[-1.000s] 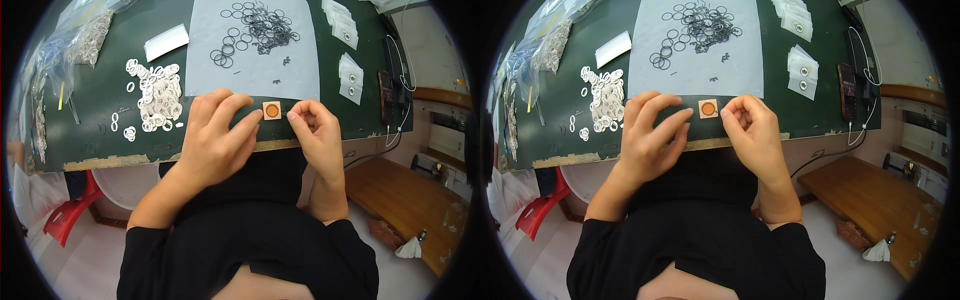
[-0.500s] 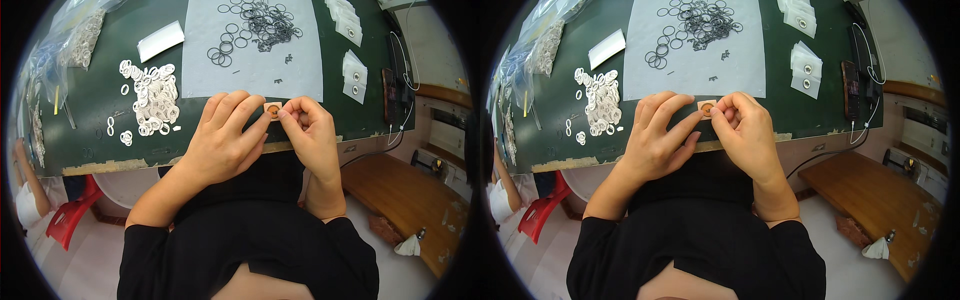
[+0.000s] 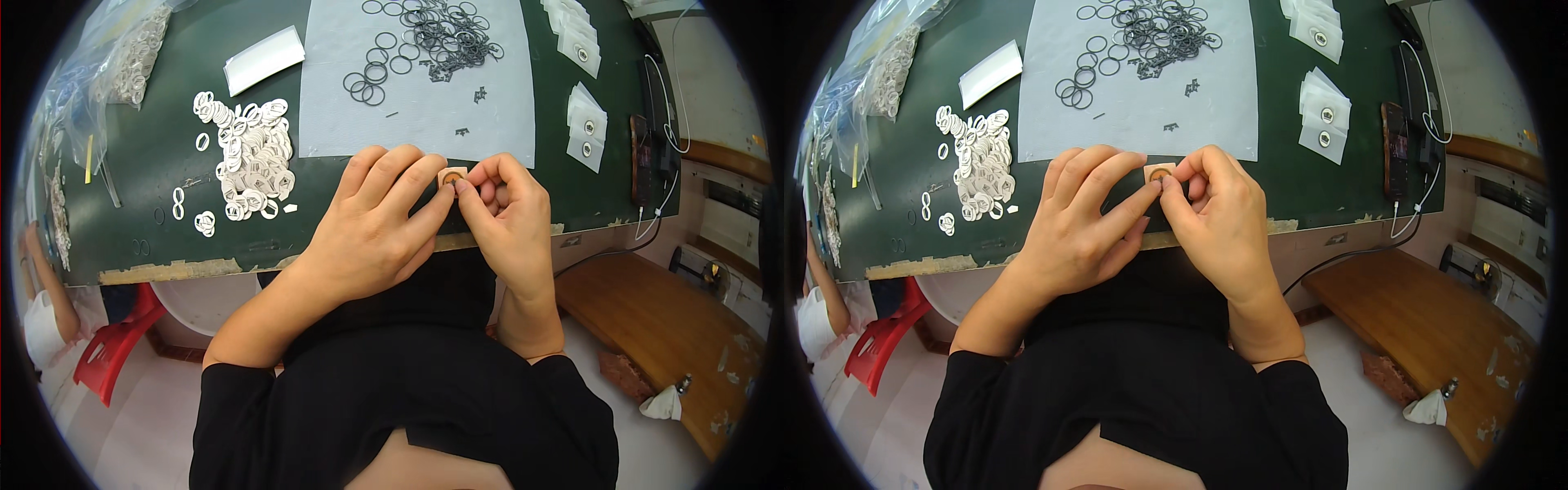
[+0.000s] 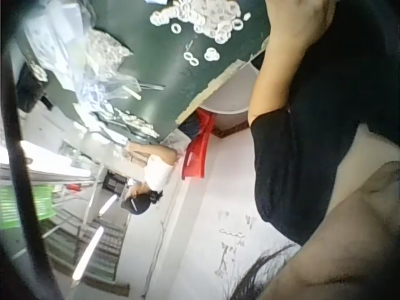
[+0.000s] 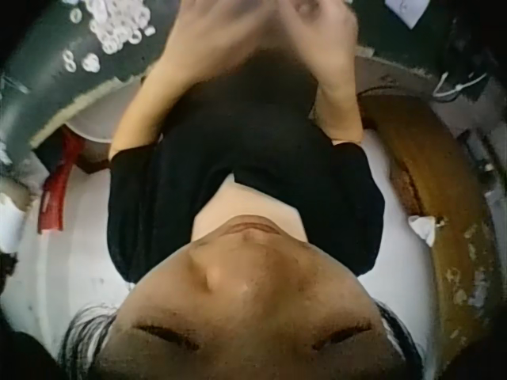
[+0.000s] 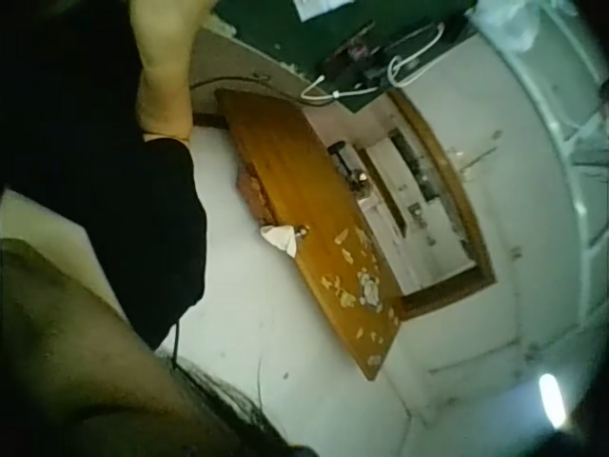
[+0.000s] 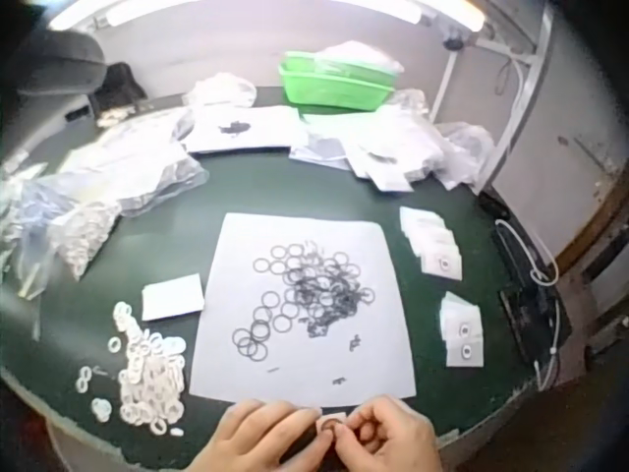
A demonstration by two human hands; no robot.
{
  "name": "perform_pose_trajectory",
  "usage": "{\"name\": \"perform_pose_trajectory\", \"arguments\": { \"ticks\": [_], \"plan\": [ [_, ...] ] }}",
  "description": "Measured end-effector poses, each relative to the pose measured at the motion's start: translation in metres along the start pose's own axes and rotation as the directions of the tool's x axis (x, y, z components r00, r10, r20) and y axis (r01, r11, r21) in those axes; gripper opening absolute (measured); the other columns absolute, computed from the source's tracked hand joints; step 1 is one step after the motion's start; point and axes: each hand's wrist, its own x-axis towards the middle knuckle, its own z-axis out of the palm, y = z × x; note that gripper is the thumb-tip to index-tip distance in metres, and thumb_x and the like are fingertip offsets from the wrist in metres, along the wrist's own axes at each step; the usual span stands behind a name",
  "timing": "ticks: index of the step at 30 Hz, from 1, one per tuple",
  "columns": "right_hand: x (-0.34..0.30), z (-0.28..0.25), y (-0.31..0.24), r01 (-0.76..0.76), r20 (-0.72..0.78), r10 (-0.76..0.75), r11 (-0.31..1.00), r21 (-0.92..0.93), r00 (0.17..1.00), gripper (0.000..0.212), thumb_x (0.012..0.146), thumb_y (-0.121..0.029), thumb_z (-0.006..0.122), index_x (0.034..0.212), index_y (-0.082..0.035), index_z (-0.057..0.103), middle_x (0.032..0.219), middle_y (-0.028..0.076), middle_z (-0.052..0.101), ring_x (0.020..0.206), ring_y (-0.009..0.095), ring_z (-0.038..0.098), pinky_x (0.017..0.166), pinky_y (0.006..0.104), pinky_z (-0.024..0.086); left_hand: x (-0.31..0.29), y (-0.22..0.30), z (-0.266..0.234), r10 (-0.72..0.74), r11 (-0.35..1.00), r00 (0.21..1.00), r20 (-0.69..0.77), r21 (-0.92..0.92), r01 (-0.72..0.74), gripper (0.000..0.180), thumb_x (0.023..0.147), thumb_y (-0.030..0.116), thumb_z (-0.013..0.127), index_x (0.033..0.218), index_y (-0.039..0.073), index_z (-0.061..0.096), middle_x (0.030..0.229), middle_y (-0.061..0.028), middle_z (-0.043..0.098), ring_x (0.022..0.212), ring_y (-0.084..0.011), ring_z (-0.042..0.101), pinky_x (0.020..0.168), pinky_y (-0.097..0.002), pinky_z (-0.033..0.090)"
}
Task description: The person assembles components by hand, placing a crown-shaped metal piece and a white plastic ring onto a wooden block. The person then applies a clear adhesive strip over the assembly, presses it down, and peels the strip away to lift the joined pieces before placing them into a small plastic bag.
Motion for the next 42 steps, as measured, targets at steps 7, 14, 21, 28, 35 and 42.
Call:
{"name": "perform_pose_trajectory", "arguments": {
  "ticks": [7,14,21,28,35,42],
  "plan": [
    [0.005,-0.002,0.001,0.003,0.023,-0.004,0.999,0.053,1.000,0.019,0.089,-0.010,0.074,0.098,-0.001,0.060,0.065,0.002,0.054,0.053,0.009,0.049,0.051,0.0261,0.041,0.001,0.000,0.000,0.000,1.000,1.000,-0.005,0.003,0.000,0.042,0.072,0.009,0.077,0.113,0.006,0.071,0.127,-0.0128,0.059,0.118,-0.0332,0.055,0.101,-0.0498,0.042],
    [0.004,0.000,0.002,0.032,0.000,-0.033,0.996,0.081,0.999,0.016,0.092,-0.009,0.072,0.097,0.000,0.060,0.065,0.000,0.053,0.054,0.006,0.047,0.050,0.0241,0.038,0.015,-0.014,-0.021,-0.335,0.941,0.925,-0.176,-0.027,0.336,0.028,0.080,0.004,0.077,0.107,0.002,0.069,0.104,-0.0132,0.061,0.095,-0.0323,0.059,0.083,-0.0408,0.049],
    [0.000,-0.004,0.004,-0.029,-0.003,0.031,0.957,0.288,1.000,0.013,0.096,-0.008,0.070,0.093,0.000,0.060,0.069,-0.002,0.056,0.055,0.000,0.044,0.049,0.0196,0.034,0.033,-0.042,-0.010,-0.305,0.947,0.947,-0.103,0.075,0.313,0.013,0.089,0.005,0.069,0.098,0.000,0.062,0.099,-0.0139,0.059,0.098,-0.0333,0.058,0.085,-0.0414,0.048],
    [-0.007,-0.012,-0.006,0.013,0.007,-0.017,0.928,0.373,1.000,0.010,0.095,-0.004,0.070,0.096,0.002,0.061,0.078,0.000,0.061,0.065,0.001,0.055,0.057,0.0171,0.043,0.032,-0.020,-0.016,-0.307,0.950,0.950,-0.060,-0.087,0.301,0.008,0.094,0.006,0.064,0.096,0.000,0.059,0.093,-0.0119,0.058,0.089,-0.0290,0.058,0.081,-0.0370,0.047],
    [-0.015,-0.021,-0.010,-0.041,0.258,-0.174,0.752,0.658,0.950,0.011,0.097,-0.002,0.065,0.105,0.004,0.061,0.098,0.008,0.066,0.087,0.012,0.069,0.074,0.0252,0.058,0.024,0.002,-0.036,-0.367,0.374,0.815,0.449,-0.730,0.571,0.012,0.103,0.012,0.062,0.101,0.000,0.057,0.092,0.0010,0.056,0.085,-0.0039,0.050,0.071,-0.0206,0.042],
    [-0.015,-0.021,-0.008,-0.019,0.260,-0.153,0.830,0.557,0.954,0.007,0.097,0.000,0.063,0.104,0.003,0.061,0.091,0.006,0.066,0.081,0.012,0.067,0.068,0.0236,0.054,0.028,0.006,-0.042,-0.360,0.330,0.768,0.530,-0.697,0.636,0.012,0.102,0.011,0.062,0.102,-0.001,0.058,0.091,0.0014,0.056,0.080,-0.0035,0.049,0.067,-0.0197,0.042]
  ]
}}
